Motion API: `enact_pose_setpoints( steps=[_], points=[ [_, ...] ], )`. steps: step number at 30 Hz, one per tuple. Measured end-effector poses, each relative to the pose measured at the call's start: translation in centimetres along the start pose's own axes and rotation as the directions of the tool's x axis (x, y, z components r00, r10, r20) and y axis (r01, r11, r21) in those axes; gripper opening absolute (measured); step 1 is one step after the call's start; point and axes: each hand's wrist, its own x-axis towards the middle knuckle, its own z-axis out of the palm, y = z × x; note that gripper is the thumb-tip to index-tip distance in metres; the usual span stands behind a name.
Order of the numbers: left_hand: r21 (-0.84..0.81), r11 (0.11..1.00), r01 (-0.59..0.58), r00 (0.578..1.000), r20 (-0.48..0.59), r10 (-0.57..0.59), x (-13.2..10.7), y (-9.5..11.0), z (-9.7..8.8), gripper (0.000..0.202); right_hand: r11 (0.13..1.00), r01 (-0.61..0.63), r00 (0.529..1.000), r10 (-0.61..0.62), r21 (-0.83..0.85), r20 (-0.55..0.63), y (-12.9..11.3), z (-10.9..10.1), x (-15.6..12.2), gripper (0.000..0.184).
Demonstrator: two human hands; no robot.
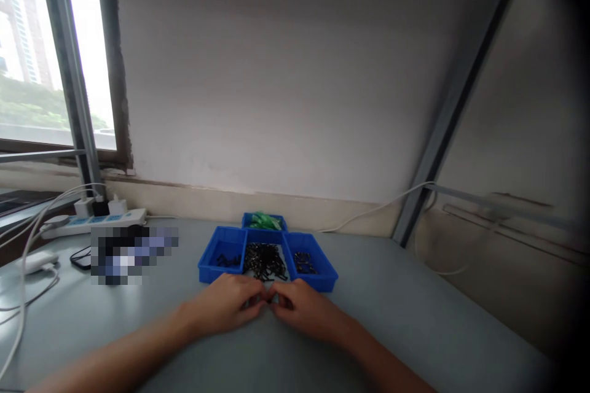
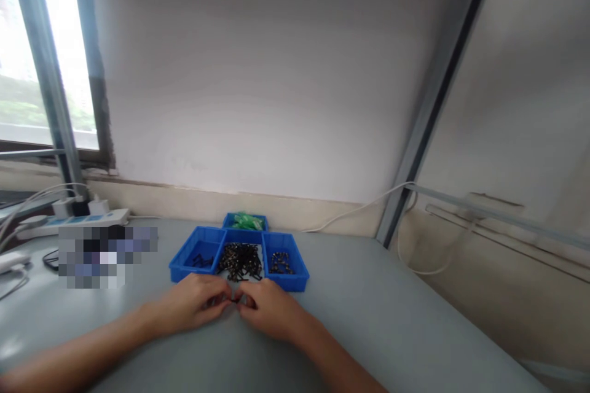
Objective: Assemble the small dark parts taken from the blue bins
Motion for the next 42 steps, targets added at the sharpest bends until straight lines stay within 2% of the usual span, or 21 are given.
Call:
enact_pose_setpoints(
  steps=[7, 13, 17, 21, 26, 32, 37, 42],
  points=[
    [-0.135, 0.99, -0.044, 0.996, 0.068, 0.054, 0.0, 0.5, 0.1, 0.013, 0.998, 0.025, 0.998, -0.023, -0.05, 0.051, -0.1, 0.5, 0.0, 0.01],
    [-0.1, 0.993, -0.055, 0.992, 0.108, 0.066, 0.0, 0.8, -0.3, 0.012, 0.994, 0.046, 0.998, -0.042, -0.097, 0.038, 0.2, 0.7, 0.0, 0.011],
    [-0.04, 0.998, -0.043, 0.994, 0.095, 0.047, 0.1, 0.7, -0.3, 0.013, 0.992, 0.043, 0.999, -0.04, -0.117, 0.027, 0.2, 0.5, -0.1, 0.011],
    [0.034, 0.999, 0.009, 0.999, 0.049, -0.011, 0.1, 0.2, -0.3, 0.015, 0.998, 0.021, 1.0, -0.022, -0.062, -0.009, 0.2, 0.0, -0.1, 0.014],
    [0.077, 0.997, 0.032, 0.998, 0.053, -0.036, 0.1, -0.1, -0.1, 0.016, 0.999, -0.003, 0.996, 0.008, 0.05, -0.09, 0.0, -0.3, 0.0, 0.008],
    [0.069, 0.997, 0.021, 0.996, 0.089, -0.027, 0.1, -0.3, 0.7, 0.013, 0.964, 0.062, 0.998, -0.056, 0.258, -0.029, -0.1, 0.0, -0.1, 0.01],
    [0.047, 0.998, 0.029, 0.992, 0.124, -0.035, 0.1, -0.2, 0.6, 0.016, 0.96, 0.056, 0.998, -0.053, 0.274, -0.018, -0.1, 0.1, -0.2, 0.013],
    [0.055, 0.998, 0.032, 0.994, 0.103, -0.037, 0.1, -0.2, 0.5, 0.021, 0.985, 0.069, 0.997, -0.061, 0.16, -0.054, 0.0, -0.2, 0.0, 0.017]
  ],
)
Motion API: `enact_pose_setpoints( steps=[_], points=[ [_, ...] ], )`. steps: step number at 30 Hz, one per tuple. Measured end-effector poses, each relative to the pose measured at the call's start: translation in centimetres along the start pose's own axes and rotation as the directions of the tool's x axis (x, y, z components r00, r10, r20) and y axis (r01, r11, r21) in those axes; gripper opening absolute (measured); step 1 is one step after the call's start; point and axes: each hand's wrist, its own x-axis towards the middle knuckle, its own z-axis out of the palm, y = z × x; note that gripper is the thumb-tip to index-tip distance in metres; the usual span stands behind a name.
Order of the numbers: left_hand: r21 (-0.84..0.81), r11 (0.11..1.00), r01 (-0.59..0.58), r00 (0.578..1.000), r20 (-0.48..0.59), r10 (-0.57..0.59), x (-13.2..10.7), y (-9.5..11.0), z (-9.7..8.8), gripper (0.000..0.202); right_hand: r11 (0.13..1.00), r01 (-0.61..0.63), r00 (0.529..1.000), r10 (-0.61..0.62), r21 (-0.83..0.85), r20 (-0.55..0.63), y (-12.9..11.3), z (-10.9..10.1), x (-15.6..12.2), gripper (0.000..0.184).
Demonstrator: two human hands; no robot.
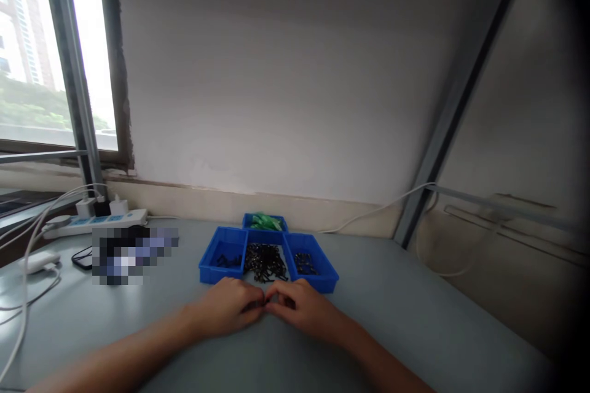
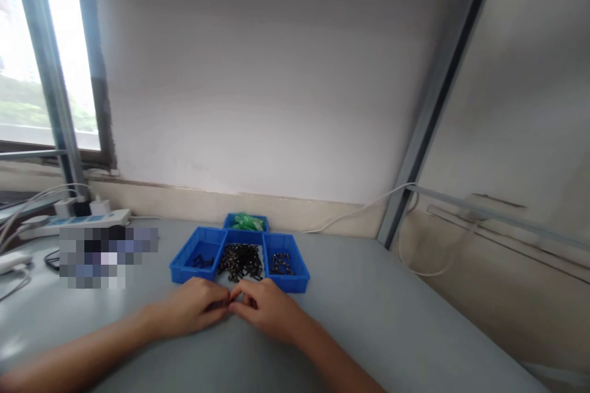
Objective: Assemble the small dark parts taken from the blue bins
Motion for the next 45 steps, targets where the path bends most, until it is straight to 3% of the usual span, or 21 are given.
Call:
enact_pose_setpoints(
  steps=[4, 7, 10, 16, 20, 25, 31, 36, 38, 41, 45],
  points=[
    [0.007, 1.0, 0.002, 0.999, -0.045, -0.001, 0.0, 0.0, -0.6, 0.024, 0.99, -0.018, 0.999, 0.011, -0.138, -0.05, 0.1, -0.6, 0.1, 0.018],
    [0.02, 1.0, -0.009, 0.998, -0.07, 0.01, -0.1, 0.0, -1.0, 0.021, 0.986, -0.039, 0.999, 0.038, -0.164, -0.006, 0.0, -0.7, 0.0, 0.018],
    [0.036, 0.999, -0.039, 0.998, -0.053, 0.04, -0.2, 0.2, -1.0, 0.017, 0.983, -0.031, 0.997, 0.043, -0.18, 0.062, -0.1, -0.1, -0.1, 0.016],
    [0.032, 0.987, -0.155, 0.988, 0.003, 0.155, -0.3, 0.8, -0.7, 0.015, 0.963, 0.009, 0.997, 0.013, -0.269, 0.081, 0.3, 0.9, -0.2, 0.012],
    [0.06, 0.994, -0.094, 0.995, -0.016, 0.095, -0.3, 0.7, -1.3, 0.015, 0.976, -0.021, 0.997, 0.038, -0.218, 0.074, 0.1, 0.3, -0.1, 0.014],
    [0.065, 0.998, -0.015, 0.999, -0.038, 0.018, -0.1, 0.2, -1.3, 0.018, 0.984, -0.079, 0.997, 0.077, -0.159, -0.016, -0.3, -0.4, 0.0, 0.015],
    [0.025, 0.999, -0.036, 0.999, 0.01, 0.036, -0.1, 0.3, -0.8, 0.018, 1.0, -0.021, 1.0, 0.021, -0.008, 0.019, -0.3, -0.2, -0.3, 0.018],
    [-0.009, 0.997, -0.076, 0.995, -0.069, 0.075, -0.1, 0.2, -1.5, 0.021, 0.996, -0.027, 0.997, 0.021, -0.083, -0.079, 0.1, -0.7, -0.1, 0.022],
    [0.036, 0.999, -0.015, 0.988, -0.152, 0.02, 0.0, -0.2, -1.9, 0.02, 0.988, -0.028, 0.994, 0.011, -0.153, -0.109, 0.2, -0.6, 0.1, 0.02],
    [0.15, 0.971, 0.187, 0.946, -0.293, -0.137, 0.1, -1.4, -2.6, 0.019, 0.972, -0.027, 0.996, 0.007, -0.233, -0.088, 0.4, -0.2, 0.1, 0.02],
    [0.258, 0.876, 0.407, 0.893, -0.314, -0.323, 0.2, -3.3, -2.9, 0.021, 0.975, -0.03, 0.999, 0.024, -0.222, -0.03, 0.8, 0.5, 0.0, 0.031]
  ],
)
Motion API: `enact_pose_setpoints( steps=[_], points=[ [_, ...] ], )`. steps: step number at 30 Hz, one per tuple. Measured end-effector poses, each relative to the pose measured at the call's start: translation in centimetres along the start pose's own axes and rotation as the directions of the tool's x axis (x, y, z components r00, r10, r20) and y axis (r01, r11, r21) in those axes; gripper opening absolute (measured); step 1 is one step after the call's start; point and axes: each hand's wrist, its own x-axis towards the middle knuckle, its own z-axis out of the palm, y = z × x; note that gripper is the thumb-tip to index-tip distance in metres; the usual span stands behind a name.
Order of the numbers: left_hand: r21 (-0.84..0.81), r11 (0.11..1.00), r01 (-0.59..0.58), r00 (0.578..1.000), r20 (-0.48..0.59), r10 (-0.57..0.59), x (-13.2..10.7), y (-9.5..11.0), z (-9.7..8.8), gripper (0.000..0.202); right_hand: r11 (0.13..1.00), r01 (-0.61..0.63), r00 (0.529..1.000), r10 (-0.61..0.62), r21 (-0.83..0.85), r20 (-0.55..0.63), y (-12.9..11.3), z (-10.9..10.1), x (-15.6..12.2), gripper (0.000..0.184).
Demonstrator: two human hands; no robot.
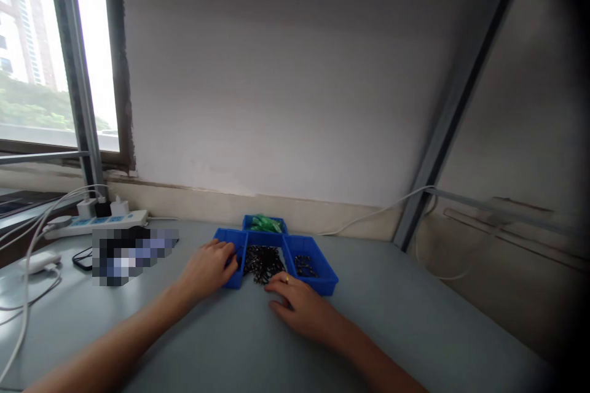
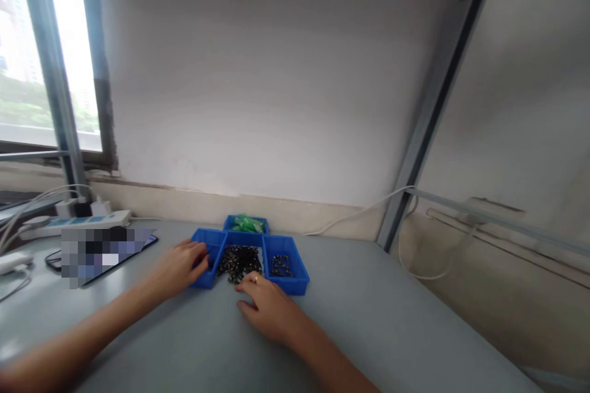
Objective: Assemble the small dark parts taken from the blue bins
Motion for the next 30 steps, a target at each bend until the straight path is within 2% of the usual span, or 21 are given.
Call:
enact_pose_setpoints(
  steps=[2, 4, 7, 9, 11, 13, 15, 22, 26, 30],
  points=[
    [0.046, 0.997, 0.068, 0.998, -0.02, -0.067, 0.1, -0.5, 0.4, 0.019, 0.999, -0.032, 0.999, 0.032, -0.007, 0.043, 0.1, 0.2, 0.0, 0.037],
    [0.041, 0.999, 0.036, 0.998, -0.056, -0.034, 0.1, -0.5, 0.5, 0.018, 0.996, -0.078, 0.994, 0.08, -0.034, 0.076, 0.2, 0.2, -0.1, 0.042],
    [-0.066, 0.98, -0.188, 0.98, -0.081, 0.183, -0.4, 0.4, 0.1, 0.018, 0.996, -0.075, 0.991, 0.08, -0.054, 0.103, 0.2, 0.1, -0.1, 0.042],
    [-0.167, 0.92, -0.355, 0.935, -0.038, 0.354, -0.9, 1.4, -0.5, 0.02, 0.999, -0.034, 0.994, 0.038, -0.04, 0.098, 0.1, 0.0, -0.1, 0.038],
    [-0.253, 0.87, -0.424, 0.89, 0.062, 0.451, -1.4, 2.3, -0.8, 0.02, 1.0, -0.004, 0.997, 0.006, -0.023, 0.071, 0.1, 0.0, -0.1, 0.034],
    [-0.287, 0.852, -0.439, 0.86, 0.142, 0.49, -1.9, 3.0, -0.7, 0.017, 1.0, 0.009, 0.999, -0.008, -0.018, 0.048, 0.1, 0.1, 0.0, 0.032],
    [-0.276, 0.862, -0.426, 0.85, 0.203, 0.485, -2.2, 3.3, -0.2, 0.014, 0.999, 0.02, 0.999, -0.019, -0.029, 0.049, 0.3, 0.2, 0.0, 0.031],
    [-0.154, 0.951, -0.268, 0.907, 0.293, 0.303, -2.2, 3.0, 1.3, 0.017, 0.997, 0.059, 0.997, -0.057, -0.041, 0.061, 0.3, 0.1, 0.1, 0.026],
    [-0.135, 0.962, -0.239, 0.914, 0.303, 0.27, -2.2, 3.3, 1.2, 0.019, 0.996, 0.078, 0.994, -0.075, -0.033, 0.081, 0.1, 0.1, 0.0, 0.024],
    [-0.157, 0.955, -0.253, 0.903, 0.317, 0.291, -2.1, 3.4, 1.3, 0.018, 0.996, 0.09, 0.993, -0.088, -0.026, 0.075, 0.2, 0.2, 0.1, 0.025]
  ],
)
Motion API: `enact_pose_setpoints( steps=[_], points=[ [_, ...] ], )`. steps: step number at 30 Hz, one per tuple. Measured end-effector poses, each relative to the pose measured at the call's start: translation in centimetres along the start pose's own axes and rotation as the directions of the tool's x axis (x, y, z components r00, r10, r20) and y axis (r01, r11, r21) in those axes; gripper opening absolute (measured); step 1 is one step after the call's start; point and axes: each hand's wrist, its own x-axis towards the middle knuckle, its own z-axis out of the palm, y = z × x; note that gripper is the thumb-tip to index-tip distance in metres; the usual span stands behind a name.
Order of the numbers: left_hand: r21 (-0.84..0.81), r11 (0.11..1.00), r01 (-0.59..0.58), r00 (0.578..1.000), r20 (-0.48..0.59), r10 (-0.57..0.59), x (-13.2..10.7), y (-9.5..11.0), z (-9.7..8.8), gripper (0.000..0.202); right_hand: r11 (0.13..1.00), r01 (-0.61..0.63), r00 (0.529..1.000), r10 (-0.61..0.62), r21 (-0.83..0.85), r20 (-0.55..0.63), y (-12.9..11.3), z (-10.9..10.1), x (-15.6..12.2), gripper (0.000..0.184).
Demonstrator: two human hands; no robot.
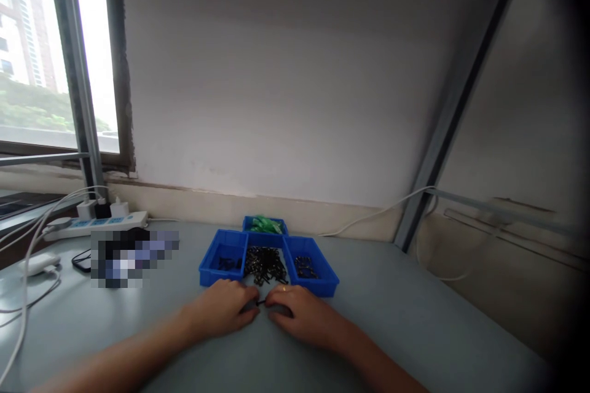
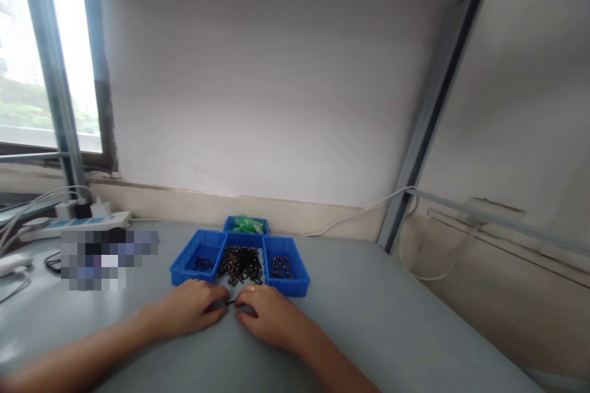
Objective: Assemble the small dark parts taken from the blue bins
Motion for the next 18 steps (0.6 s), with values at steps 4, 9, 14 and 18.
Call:
enact_pose_setpoints(
  steps=[4, 9, 14, 18],
  points=[
    [-0.02, 1.0, -0.017, 1.0, 0.001, 0.017, 0.23, -0.35, 0.45, 0.019, 1.0, 0.011, 1.0, -0.011, 0.008, -0.009, 0.12, 0.0, -0.08, 0.025],
    [-0.023, 1.0, -0.007, 1.0, -0.019, 0.007, 0.24, -0.35, 0.56, 0.017, 1.0, 0.022, 1.0, -0.022, 0.01, -0.011, 0.05, 0.02, -0.04, 0.021],
    [-0.088, 0.996, -0.009, 0.997, -0.075, 0.002, 0.23, 0.04, -0.04, 0.014, 0.999, 0.05, 0.999, -0.05, 0.02, -0.003, -0.27, -0.01, -0.09, 0.018],
    [-0.184, 0.983, -0.024, 0.992, -0.128, 0.0, 0.22, -0.02, -0.25, 0.018, 0.994, 0.093, 0.995, -0.094, 0.066, 0.016, -0.76, -0.26, -0.26, 0.027]
  ],
)
